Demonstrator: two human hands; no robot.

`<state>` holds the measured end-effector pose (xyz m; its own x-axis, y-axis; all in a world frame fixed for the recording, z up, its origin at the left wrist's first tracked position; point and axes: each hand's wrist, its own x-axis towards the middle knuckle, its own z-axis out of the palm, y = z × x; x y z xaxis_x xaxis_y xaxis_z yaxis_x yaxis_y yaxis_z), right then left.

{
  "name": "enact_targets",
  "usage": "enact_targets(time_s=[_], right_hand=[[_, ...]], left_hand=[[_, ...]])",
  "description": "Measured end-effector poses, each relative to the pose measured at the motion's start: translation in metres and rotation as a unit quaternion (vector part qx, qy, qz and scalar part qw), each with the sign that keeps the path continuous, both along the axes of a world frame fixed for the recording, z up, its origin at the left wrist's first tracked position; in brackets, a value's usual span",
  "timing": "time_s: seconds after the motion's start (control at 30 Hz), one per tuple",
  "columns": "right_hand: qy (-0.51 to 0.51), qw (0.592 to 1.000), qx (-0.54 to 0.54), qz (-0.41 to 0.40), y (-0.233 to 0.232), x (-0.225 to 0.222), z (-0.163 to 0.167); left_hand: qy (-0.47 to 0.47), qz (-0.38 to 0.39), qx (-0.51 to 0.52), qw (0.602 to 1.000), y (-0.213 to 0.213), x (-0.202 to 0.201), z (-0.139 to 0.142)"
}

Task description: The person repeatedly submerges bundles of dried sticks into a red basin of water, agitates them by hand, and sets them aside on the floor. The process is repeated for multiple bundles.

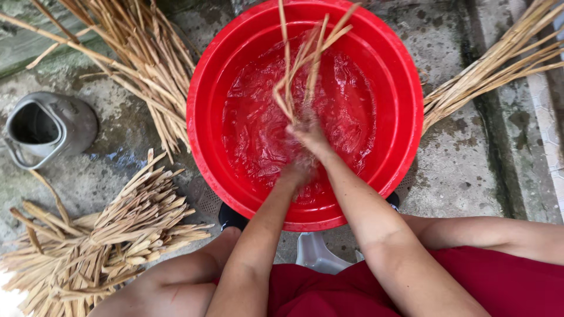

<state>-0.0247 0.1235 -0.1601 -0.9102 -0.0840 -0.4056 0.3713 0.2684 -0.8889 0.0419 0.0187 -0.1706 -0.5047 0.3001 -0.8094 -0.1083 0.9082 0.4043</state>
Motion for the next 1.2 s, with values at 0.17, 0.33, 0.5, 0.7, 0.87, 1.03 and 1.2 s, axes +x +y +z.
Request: enact_targets(time_s=[0.17, 0.33, 0.5, 0.7, 0.87, 1.03, 1.2], right_hand=[[-0.214, 0.976, -0.007, -0.037, 0.048, 0.004, -0.003], [-0.132, 0.978, 0.059, -0.149, 0.016, 0.012, 0.048], [0.204, 0.957, 0.187, -0.088, -0.093, 0.053, 0.120], [0.082, 0.991, 0.052, -0.092, -0.052, 0.018, 0.092], [0.039, 0.979, 0.193, -0.044, -0.054, 0.030, 0.063], [0.139, 0.989, -0.003, -0.043, -0.095, 0.054, 0.072], [-0.007, 0.961, 0.275, 0.030, -0.024, 0.002, 0.061]], left_hand=[[-0.004, -0.083, 0.267, 0.960, 0.030, 0.026, 0.005], [-0.218, 0.428, 0.296, 0.826, -0.018, -0.010, 0.021], [-0.100, 0.522, 0.680, 0.506, -0.042, -0.033, 0.045], [-0.161, 0.634, 0.508, 0.561, -0.005, -0.028, 0.094], [-0.196, 0.648, 0.471, 0.565, -0.008, -0.029, 0.075], [-0.104, 0.504, 0.668, 0.538, -0.046, -0.024, 0.021], [-0.163, 0.624, 0.470, 0.603, 0.002, -0.023, 0.009]])
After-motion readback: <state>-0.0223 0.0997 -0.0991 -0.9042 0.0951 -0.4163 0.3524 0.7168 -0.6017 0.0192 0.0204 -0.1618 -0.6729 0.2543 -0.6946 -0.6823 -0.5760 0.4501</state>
